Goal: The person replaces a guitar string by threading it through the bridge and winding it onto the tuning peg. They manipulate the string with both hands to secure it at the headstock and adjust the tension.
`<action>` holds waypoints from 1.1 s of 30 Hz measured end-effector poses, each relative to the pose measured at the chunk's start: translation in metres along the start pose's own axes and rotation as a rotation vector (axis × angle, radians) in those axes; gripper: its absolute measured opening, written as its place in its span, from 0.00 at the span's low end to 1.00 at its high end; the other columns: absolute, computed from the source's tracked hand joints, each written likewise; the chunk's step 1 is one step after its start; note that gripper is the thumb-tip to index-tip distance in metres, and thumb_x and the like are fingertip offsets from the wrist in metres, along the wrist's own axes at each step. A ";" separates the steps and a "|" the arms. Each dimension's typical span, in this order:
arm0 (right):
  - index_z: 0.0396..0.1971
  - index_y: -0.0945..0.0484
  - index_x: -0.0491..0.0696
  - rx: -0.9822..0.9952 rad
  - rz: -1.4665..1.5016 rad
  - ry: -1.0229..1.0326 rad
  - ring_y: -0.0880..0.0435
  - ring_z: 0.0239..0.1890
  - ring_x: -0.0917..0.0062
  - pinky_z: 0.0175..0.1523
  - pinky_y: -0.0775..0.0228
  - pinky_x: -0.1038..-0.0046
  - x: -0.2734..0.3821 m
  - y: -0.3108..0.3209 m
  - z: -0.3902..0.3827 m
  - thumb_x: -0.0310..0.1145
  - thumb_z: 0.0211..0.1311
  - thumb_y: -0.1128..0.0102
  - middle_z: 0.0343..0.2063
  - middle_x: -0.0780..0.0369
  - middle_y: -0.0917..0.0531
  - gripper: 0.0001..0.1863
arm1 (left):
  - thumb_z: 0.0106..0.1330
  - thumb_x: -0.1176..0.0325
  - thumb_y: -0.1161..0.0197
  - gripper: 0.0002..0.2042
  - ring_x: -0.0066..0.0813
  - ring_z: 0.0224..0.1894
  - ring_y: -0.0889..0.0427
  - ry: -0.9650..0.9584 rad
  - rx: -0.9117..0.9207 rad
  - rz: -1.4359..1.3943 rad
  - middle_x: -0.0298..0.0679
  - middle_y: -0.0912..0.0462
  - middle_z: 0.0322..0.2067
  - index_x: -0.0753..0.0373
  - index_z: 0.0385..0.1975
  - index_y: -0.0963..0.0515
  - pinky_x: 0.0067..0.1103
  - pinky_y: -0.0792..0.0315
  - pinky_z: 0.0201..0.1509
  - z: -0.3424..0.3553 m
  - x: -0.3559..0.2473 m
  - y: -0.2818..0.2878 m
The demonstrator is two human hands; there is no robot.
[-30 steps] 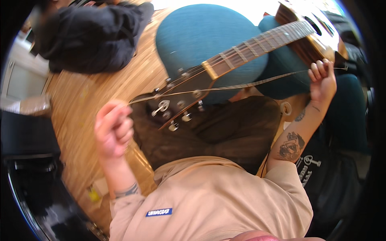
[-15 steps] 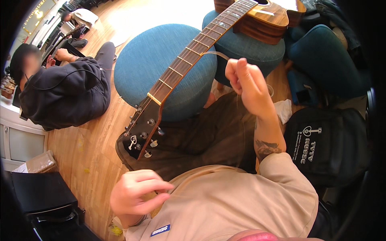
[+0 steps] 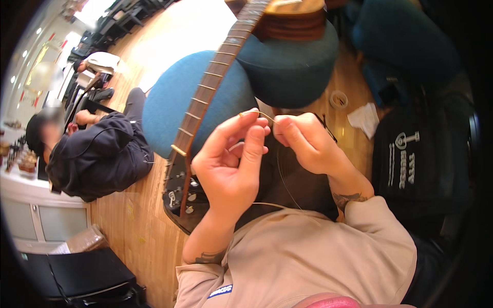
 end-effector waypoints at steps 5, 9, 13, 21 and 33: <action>0.25 0.27 0.42 -0.033 0.094 -0.078 0.32 0.19 0.74 0.28 0.37 0.69 -0.022 0.015 -0.022 0.38 0.84 0.59 0.17 0.62 0.27 0.24 | 0.68 0.84 0.34 0.10 0.27 0.39 0.12 -0.078 0.175 -0.020 0.44 0.16 0.42 0.75 0.48 0.18 0.20 0.15 0.40 0.018 0.014 -0.048; 0.26 0.26 0.42 -0.073 0.132 -0.053 0.29 0.20 0.74 0.28 0.36 0.70 -0.027 0.036 -0.026 0.38 0.84 0.57 0.18 0.62 0.25 0.23 | 0.66 0.86 0.32 0.11 0.27 0.43 0.12 -0.085 0.235 -0.012 0.43 0.17 0.43 0.73 0.47 0.18 0.18 0.18 0.47 0.032 0.025 -0.074; 0.32 0.22 0.41 -0.071 0.035 -0.079 0.23 0.23 0.74 0.31 0.32 0.72 -0.025 0.063 -0.026 0.36 0.81 0.52 0.21 0.60 0.21 0.18 | 0.66 0.86 0.32 0.12 0.25 0.43 0.13 -0.053 0.256 -0.110 0.43 0.15 0.41 0.72 0.47 0.19 0.17 0.18 0.47 0.044 0.039 -0.091; 0.54 0.19 0.41 -0.471 0.319 0.124 0.16 0.47 0.80 0.48 0.22 0.78 -0.019 0.122 -0.026 0.25 0.75 0.40 0.49 0.59 0.15 0.12 | 0.67 0.82 0.32 0.11 0.24 0.39 0.13 0.161 0.305 -0.252 0.40 0.13 0.39 0.70 0.48 0.19 0.18 0.21 0.43 0.050 0.057 -0.107; 0.51 0.18 0.40 -0.385 0.308 0.135 0.17 0.44 0.83 0.45 0.23 0.80 -0.019 0.114 -0.007 0.20 0.69 0.37 0.42 0.61 0.15 0.12 | 0.68 0.81 0.33 0.11 0.25 0.37 0.15 0.117 0.308 -0.205 0.42 0.15 0.44 0.69 0.49 0.20 0.17 0.22 0.33 0.060 0.037 -0.097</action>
Point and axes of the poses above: each hand's wrist, its own z-axis towards the middle knuckle, its own y-axis out of the back of the hand, x = y × z, the point moved 8 cm from there along z, towards the middle knuckle
